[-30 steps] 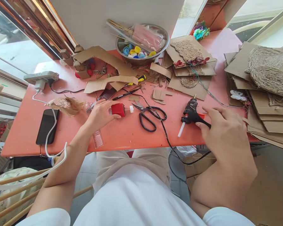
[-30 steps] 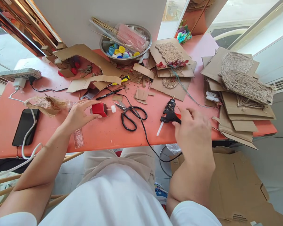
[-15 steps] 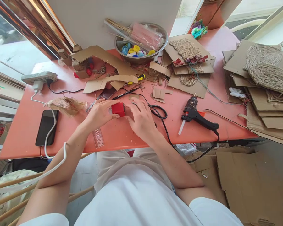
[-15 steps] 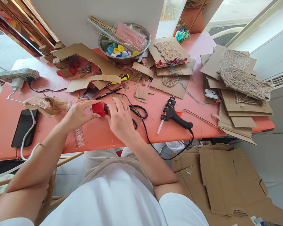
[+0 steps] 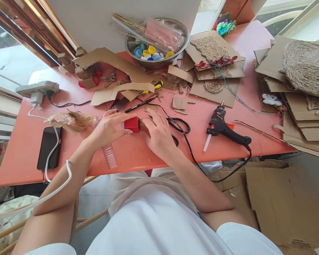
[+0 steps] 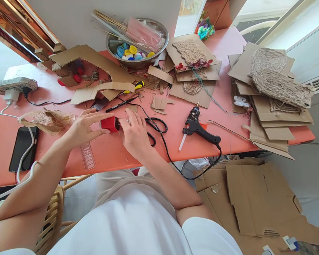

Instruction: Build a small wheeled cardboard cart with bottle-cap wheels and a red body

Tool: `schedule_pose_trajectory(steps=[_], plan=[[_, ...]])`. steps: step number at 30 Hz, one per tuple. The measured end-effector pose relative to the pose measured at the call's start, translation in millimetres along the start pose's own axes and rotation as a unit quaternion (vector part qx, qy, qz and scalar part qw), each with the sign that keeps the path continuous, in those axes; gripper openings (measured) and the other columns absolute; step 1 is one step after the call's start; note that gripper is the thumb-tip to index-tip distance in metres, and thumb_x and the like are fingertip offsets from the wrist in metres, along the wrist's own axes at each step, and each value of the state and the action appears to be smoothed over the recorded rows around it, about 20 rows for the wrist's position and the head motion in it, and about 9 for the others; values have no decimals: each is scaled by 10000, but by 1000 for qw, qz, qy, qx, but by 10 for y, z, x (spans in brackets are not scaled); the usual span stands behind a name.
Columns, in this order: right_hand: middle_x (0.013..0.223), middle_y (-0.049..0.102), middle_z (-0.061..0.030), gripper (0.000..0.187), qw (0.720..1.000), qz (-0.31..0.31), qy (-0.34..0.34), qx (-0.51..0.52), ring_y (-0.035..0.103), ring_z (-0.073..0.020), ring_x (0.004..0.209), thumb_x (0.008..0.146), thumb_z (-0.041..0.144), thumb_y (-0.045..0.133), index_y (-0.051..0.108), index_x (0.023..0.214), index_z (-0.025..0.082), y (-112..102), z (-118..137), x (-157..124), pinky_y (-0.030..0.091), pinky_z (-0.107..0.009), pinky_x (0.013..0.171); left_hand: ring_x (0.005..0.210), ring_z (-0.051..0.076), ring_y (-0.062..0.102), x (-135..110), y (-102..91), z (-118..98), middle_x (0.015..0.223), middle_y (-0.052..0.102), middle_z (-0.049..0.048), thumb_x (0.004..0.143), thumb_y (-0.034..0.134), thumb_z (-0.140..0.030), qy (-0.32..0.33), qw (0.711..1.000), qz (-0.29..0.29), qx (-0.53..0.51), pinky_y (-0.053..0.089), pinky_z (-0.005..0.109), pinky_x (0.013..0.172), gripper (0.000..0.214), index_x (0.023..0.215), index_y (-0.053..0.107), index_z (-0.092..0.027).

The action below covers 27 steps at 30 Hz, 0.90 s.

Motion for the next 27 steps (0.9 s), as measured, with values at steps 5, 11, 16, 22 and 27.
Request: schedule_pose_trajectory(steps=[5, 11, 16, 22, 27], plan=[[1658, 570, -186, 425, 1000, -19, -14, 0, 553, -356, 1502, 987, 109, 503, 766, 1304, 211, -7, -8, -11, 457, -618, 1245, 1293, 319, 753, 24, 22, -17, 1376, 812, 101, 953, 702, -502, 2, 999, 27, 18, 405, 586, 1301, 467, 1359, 779, -283], [1656, 572, -159, 385, 999, -27, -18, 12, 563, -365, 1479, 1006, 179, 560, 768, 1324, 245, -8, -23, -22, 462, -616, 1236, 1266, 323, 762, 32, 52, -1, 1363, 815, 113, 951, 689, -510, 10, 999, 36, 24, 418, 598, 1287, 483, 1363, 778, -273], [1636, 597, -166, 377, 999, -26, -14, 13, 597, -371, 1439, 1000, 184, 569, 792, 1298, 242, -20, -15, -4, 479, -615, 1211, 1270, 323, 757, 37, 56, -4, 1378, 810, 103, 952, 687, -497, 9, 999, 43, 21, 408, 601, 1295, 475, 1359, 777, -270], [1609, 624, -166, 415, 1000, -25, -15, 12, 618, -363, 1409, 992, 161, 545, 797, 1313, 234, -18, -26, 1, 485, -596, 1200, 1288, 324, 750, 52, 59, -47, 1370, 815, 88, 945, 688, -459, 20, 999, 50, 4, 417, 579, 1294, 446, 1338, 782, -270], [1587, 648, -150, 434, 999, -38, -24, -4, 629, -349, 1390, 982, 124, 518, 802, 1284, 255, -23, -26, -7, 487, -591, 1187, 1275, 321, 755, 60, 53, -49, 1339, 829, 68, 935, 685, -466, 20, 999, 51, -1, 408, 583, 1298, 437, 1317, 787, -279]])
Point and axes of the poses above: each hand's wrist, its own x-axis towards the middle knuckle, its own y-axis out of the palm, z = x × y, the point moved 10 cm from there along x, towards the middle knuckle
